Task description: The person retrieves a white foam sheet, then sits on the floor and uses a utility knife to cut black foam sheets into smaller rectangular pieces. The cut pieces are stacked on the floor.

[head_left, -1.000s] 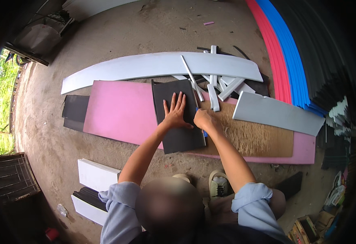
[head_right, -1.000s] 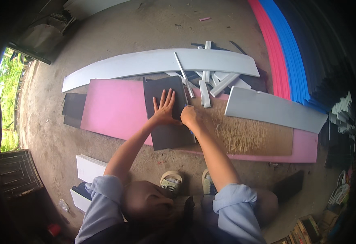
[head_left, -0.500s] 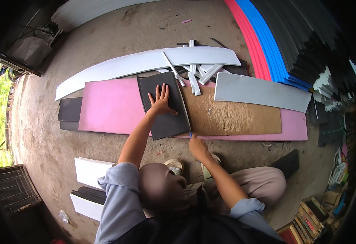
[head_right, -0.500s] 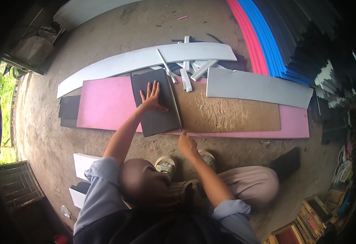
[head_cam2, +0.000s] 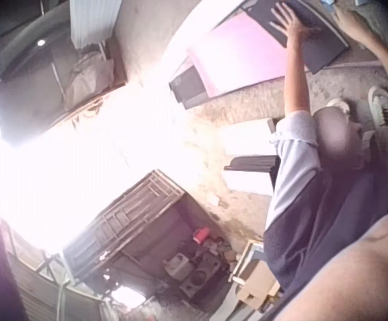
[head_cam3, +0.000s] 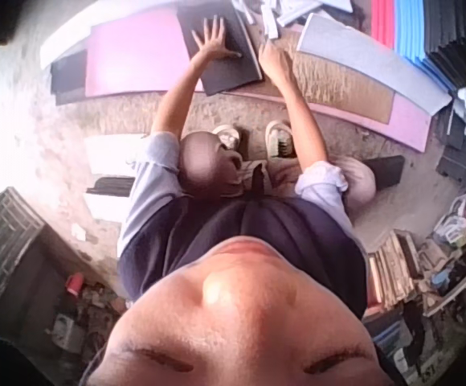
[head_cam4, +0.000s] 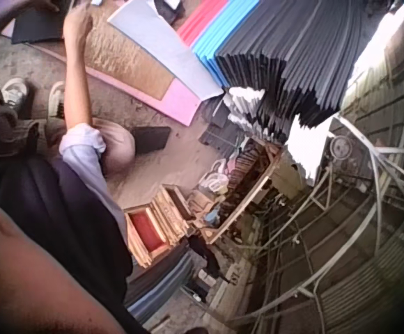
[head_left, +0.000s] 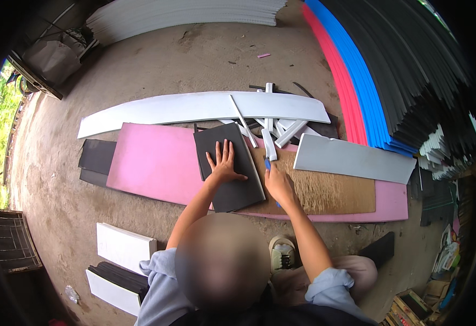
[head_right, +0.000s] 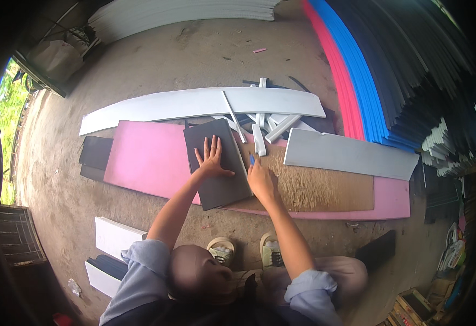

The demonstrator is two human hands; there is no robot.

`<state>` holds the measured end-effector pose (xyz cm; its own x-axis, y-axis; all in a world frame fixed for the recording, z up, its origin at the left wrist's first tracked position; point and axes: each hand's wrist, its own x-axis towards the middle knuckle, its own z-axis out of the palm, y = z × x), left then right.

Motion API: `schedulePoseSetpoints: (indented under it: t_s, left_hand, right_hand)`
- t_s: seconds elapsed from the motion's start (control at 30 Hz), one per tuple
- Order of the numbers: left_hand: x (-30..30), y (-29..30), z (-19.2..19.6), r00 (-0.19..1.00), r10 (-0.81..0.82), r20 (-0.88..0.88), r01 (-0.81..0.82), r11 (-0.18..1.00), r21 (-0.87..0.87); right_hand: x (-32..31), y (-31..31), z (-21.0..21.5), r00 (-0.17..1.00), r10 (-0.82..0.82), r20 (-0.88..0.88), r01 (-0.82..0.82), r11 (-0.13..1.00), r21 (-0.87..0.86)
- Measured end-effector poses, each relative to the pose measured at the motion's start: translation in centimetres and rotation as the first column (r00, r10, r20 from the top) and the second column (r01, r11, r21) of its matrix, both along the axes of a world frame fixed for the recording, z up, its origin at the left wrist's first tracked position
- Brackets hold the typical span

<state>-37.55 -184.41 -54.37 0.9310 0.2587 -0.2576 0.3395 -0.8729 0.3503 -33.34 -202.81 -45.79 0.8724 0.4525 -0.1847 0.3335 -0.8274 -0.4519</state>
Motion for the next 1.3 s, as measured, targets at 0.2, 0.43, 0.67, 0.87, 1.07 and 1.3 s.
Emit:
schedulePoseSetpoints:
  t_s: [0.2,0.43,0.67,0.87,1.07,1.3]
  left_hand:
    - [0.4,-0.8,0.8,1.000,-0.003,0.025,0.005,0.998,-0.056]
    - [-0.1,-0.2,1.2,1.000,0.015,-0.025,-0.017,0.998,-0.065]
    - [0.1,-0.4,1.6,0.999,0.030,-0.024,-0.032,0.998,-0.063]
    - [0.7,-0.9,1.2,0.999,0.042,0.026,-0.040,0.995,-0.093]
    - [0.4,-0.9,1.5,0.998,0.064,-0.003,-0.064,0.996,-0.066]
    - [0.4,-1.1,1.6,0.998,0.061,-0.011,-0.062,0.998,-0.021]
  right_hand:
    - [8.6,8.0,-5.7,0.982,0.117,0.146,-0.123,0.992,0.033]
    - [9.8,12.8,-6.7,0.979,0.183,0.088,-0.182,0.983,-0.028]
    - [12.2,15.2,-3.7,0.897,0.156,-0.414,-0.271,0.933,-0.236]
    - [7.6,7.7,-7.1,0.909,0.200,-0.365,-0.304,0.918,-0.254]
    - [-2.6,-1.1,-4.2,0.948,0.063,-0.311,-0.141,0.961,-0.237]
    - [-8.9,-7.0,-4.3,0.971,0.082,-0.224,-0.136,0.961,-0.241]
